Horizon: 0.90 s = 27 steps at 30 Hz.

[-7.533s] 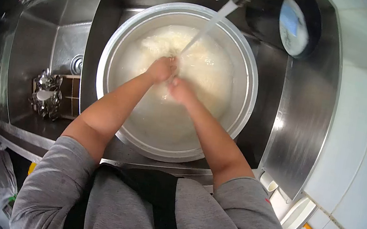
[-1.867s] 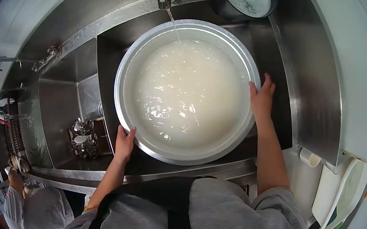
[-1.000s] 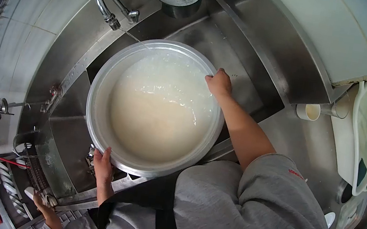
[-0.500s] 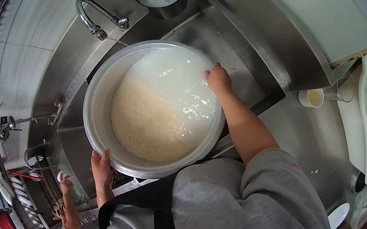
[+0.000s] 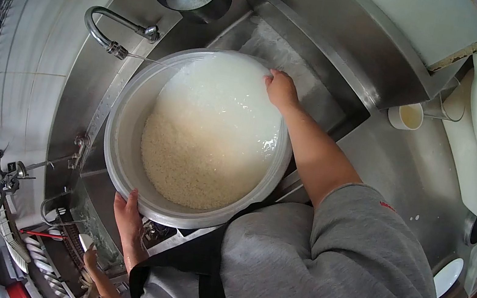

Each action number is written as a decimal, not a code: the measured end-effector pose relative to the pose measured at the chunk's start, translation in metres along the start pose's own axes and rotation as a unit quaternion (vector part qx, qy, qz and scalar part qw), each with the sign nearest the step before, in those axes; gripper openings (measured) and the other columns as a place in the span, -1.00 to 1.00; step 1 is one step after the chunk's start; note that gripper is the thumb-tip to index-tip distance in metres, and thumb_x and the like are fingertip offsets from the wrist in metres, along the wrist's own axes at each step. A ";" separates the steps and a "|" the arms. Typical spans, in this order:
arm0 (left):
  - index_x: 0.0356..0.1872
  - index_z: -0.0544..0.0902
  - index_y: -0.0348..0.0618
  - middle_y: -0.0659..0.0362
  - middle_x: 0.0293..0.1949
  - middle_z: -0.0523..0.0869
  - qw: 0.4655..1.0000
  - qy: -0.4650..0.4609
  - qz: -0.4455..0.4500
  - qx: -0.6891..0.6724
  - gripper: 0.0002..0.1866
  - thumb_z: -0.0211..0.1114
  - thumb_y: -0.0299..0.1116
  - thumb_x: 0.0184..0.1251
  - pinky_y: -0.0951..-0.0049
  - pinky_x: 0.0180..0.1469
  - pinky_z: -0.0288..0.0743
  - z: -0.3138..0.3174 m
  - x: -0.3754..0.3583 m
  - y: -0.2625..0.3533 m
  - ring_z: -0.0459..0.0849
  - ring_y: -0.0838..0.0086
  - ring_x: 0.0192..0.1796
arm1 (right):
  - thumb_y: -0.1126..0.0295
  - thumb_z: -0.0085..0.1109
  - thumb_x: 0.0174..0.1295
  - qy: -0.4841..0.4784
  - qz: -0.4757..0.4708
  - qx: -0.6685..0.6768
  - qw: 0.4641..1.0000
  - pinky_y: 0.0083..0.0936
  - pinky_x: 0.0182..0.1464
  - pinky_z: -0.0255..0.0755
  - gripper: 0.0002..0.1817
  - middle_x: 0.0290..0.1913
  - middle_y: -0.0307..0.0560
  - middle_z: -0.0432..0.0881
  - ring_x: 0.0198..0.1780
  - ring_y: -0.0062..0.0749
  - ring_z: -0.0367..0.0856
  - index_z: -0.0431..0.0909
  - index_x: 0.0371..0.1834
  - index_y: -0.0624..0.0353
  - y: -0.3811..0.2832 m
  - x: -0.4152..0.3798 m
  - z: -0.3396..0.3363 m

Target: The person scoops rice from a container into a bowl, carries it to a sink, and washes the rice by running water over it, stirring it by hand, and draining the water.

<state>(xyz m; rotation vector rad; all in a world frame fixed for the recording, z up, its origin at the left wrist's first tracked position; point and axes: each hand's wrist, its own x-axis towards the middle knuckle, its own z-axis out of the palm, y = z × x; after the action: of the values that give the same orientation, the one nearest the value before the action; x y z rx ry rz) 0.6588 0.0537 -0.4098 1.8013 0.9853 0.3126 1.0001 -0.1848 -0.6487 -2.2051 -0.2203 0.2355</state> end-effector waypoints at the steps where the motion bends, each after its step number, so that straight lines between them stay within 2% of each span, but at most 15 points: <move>1: 0.08 0.40 -0.43 0.02 -0.04 0.62 1.000 -0.003 0.007 0.001 -0.69 0.06 -0.49 0.39 0.46 0.06 0.42 0.000 0.001 0.001 0.59 0.42 -0.05 | 0.28 0.04 0.29 -0.003 -0.002 0.001 1.000 -0.20 0.14 0.38 -0.58 0.14 0.12 0.47 0.14 -0.02 0.47 0.44 0.18 0.21 0.003 0.002 0.002; 2: 0.08 0.40 -0.43 0.02 -0.04 0.62 1.000 -0.001 0.007 -0.001 -0.69 0.06 -0.49 0.39 0.46 0.06 0.42 0.002 0.001 0.002 0.59 0.42 -0.05 | 0.28 0.04 0.29 -0.004 -0.005 0.000 1.000 -0.20 0.14 0.38 -0.58 0.14 0.12 0.47 0.14 -0.02 0.47 0.44 0.18 0.21 0.000 0.000 0.001; 4: 0.03 0.43 -0.37 0.11 -0.10 0.62 1.000 0.005 0.006 -0.029 -0.74 0.11 -0.48 0.38 0.49 0.04 0.40 0.004 0.001 0.006 0.56 0.50 -0.09 | 0.32 0.05 0.25 0.029 -0.017 -0.140 0.990 -0.11 0.10 0.38 -0.59 0.24 0.04 0.37 0.19 -0.02 0.40 0.46 0.17 0.13 -0.019 -0.009 -0.003; 5: 0.03 0.43 -0.37 0.11 -0.10 0.62 0.999 0.015 0.009 -0.035 -0.74 0.11 -0.48 0.38 0.49 0.04 0.40 0.005 0.002 0.010 0.56 0.50 -0.09 | 0.32 0.05 0.25 0.029 -0.028 -0.140 0.989 -0.11 0.10 0.38 -0.59 0.24 0.04 0.37 0.19 -0.02 0.40 0.46 0.17 0.13 -0.035 -0.011 -0.004; 7: 0.03 0.43 -0.36 0.11 -0.09 0.62 1.000 0.011 -0.002 -0.015 -0.74 0.11 -0.49 0.38 0.49 0.05 0.40 0.007 0.002 0.018 0.56 0.50 -0.08 | 0.41 0.11 0.19 0.113 -0.167 -0.192 0.960 -0.25 0.15 0.34 -0.54 0.29 -0.03 0.30 0.19 -0.06 0.37 0.42 0.20 0.11 -0.071 -0.010 0.001; 8: 0.03 0.43 -0.36 0.11 -0.09 0.62 1.000 0.020 -0.001 -0.019 -0.74 0.11 -0.49 0.38 0.49 0.05 0.40 0.007 0.002 0.016 0.56 0.50 -0.08 | 0.41 0.14 0.17 0.111 -0.229 -0.176 0.951 -0.30 0.07 0.40 -0.60 0.18 -0.03 0.44 0.09 -0.10 0.46 0.50 0.11 0.12 -0.089 -0.002 0.009; 10: 0.04 0.43 -0.35 0.11 -0.09 0.62 1.000 0.028 -0.010 -0.010 -0.73 0.12 -0.51 0.37 0.49 0.05 0.40 0.005 0.004 0.014 0.56 0.51 -0.08 | 0.36 0.15 0.19 0.004 -0.278 -0.015 0.961 -0.36 -0.07 0.47 -0.72 -0.06 -0.07 0.60 -0.09 -0.18 0.59 0.59 -0.03 0.13 -0.108 0.040 0.055; 12: 0.05 0.43 -0.35 0.11 -0.09 0.62 0.999 0.025 -0.011 -0.017 -0.73 0.12 -0.51 0.37 0.49 0.05 0.40 0.003 0.006 0.012 0.56 0.51 -0.08 | 0.30 0.14 0.24 -0.079 -0.170 0.190 0.964 -0.41 -0.20 0.51 -0.79 -0.28 -0.07 0.67 -0.29 -0.29 0.64 0.63 -0.19 0.17 -0.159 0.073 0.083; 14: 0.06 0.42 -0.36 0.10 -0.07 0.62 0.999 0.019 -0.016 -0.028 -0.71 0.12 -0.52 0.36 0.48 0.06 0.40 0.001 0.007 0.010 0.57 0.51 -0.07 | 0.17 0.04 0.34 -0.171 0.008 0.391 0.904 -0.44 -0.25 0.52 -0.67 -0.30 -0.05 0.68 -0.35 -0.38 0.64 0.59 -0.16 0.23 -0.204 0.105 0.110; 16: 0.07 0.42 -0.35 0.09 -0.07 0.62 0.999 0.021 -0.015 -0.027 -0.71 0.13 -0.52 0.36 0.48 0.06 0.40 0.001 0.007 0.009 0.57 0.51 -0.06 | 0.07 -0.07 0.39 -0.229 0.092 0.381 0.891 -0.49 -0.33 0.49 -0.58 -0.31 -0.06 0.68 -0.38 -0.44 0.62 0.54 -0.16 0.26 -0.245 0.121 0.116; 19: 0.07 0.42 -0.35 0.09 -0.06 0.62 0.999 0.027 -0.012 -0.032 -0.70 0.14 -0.53 0.34 0.48 0.06 0.40 0.002 0.009 0.010 0.57 0.50 -0.05 | 0.00 -0.14 0.41 -0.265 0.162 0.376 0.873 -0.52 -0.41 0.43 -0.54 -0.37 -0.09 0.67 -0.45 -0.48 0.59 0.52 -0.17 0.21 -0.278 0.141 0.135; 20: 0.06 0.42 -0.36 0.08 -0.07 0.62 0.999 0.026 -0.016 -0.016 -0.70 0.14 -0.53 0.34 0.49 0.06 0.40 0.001 0.008 0.012 0.57 0.50 -0.05 | 0.12 -0.09 0.39 -0.262 0.158 0.395 0.866 -0.55 -0.49 0.35 -0.67 -0.44 -0.12 0.63 -0.53 -0.52 0.53 0.51 -0.30 0.15 -0.283 0.143 0.138; 21: 0.06 0.42 -0.36 0.08 -0.07 0.63 1.000 0.025 -0.020 -0.001 -0.70 0.14 -0.53 0.34 0.49 0.06 0.40 0.001 0.008 0.014 0.57 0.50 -0.05 | 0.12 -0.09 0.39 -0.265 0.158 0.393 0.866 -0.55 -0.49 0.35 -0.67 -0.44 -0.12 0.63 -0.53 -0.52 0.53 0.51 -0.30 0.15 -0.287 0.145 0.142; 24: 0.05 0.42 -0.37 0.08 -0.08 0.63 1.000 0.027 -0.011 0.001 -0.70 0.15 -0.53 0.33 0.50 0.05 0.40 0.004 0.008 0.017 0.57 0.50 -0.06 | 0.35 -0.09 0.23 -0.195 0.188 0.415 0.869 -0.55 -0.61 0.22 -0.84 -0.54 -0.17 0.55 -0.61 -0.56 0.42 0.46 -0.42 0.12 -0.298 0.147 0.140; 27: 0.04 0.42 -0.37 0.09 -0.09 0.63 0.999 0.029 -0.024 0.004 -0.71 0.15 -0.53 0.34 0.49 0.05 0.40 0.003 0.007 0.018 0.57 0.51 -0.07 | 0.35 -0.09 0.25 -0.208 0.184 0.416 0.866 -0.55 -0.63 0.15 -0.84 -0.53 -0.16 0.55 -0.62 -0.58 0.40 0.47 -0.41 0.12 -0.299 0.150 0.135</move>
<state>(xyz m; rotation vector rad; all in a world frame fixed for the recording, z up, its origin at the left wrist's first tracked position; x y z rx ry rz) 0.6738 0.0547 -0.3974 1.7808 1.0714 0.3335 1.0901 0.1328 -0.5036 -1.2886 0.0758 0.8530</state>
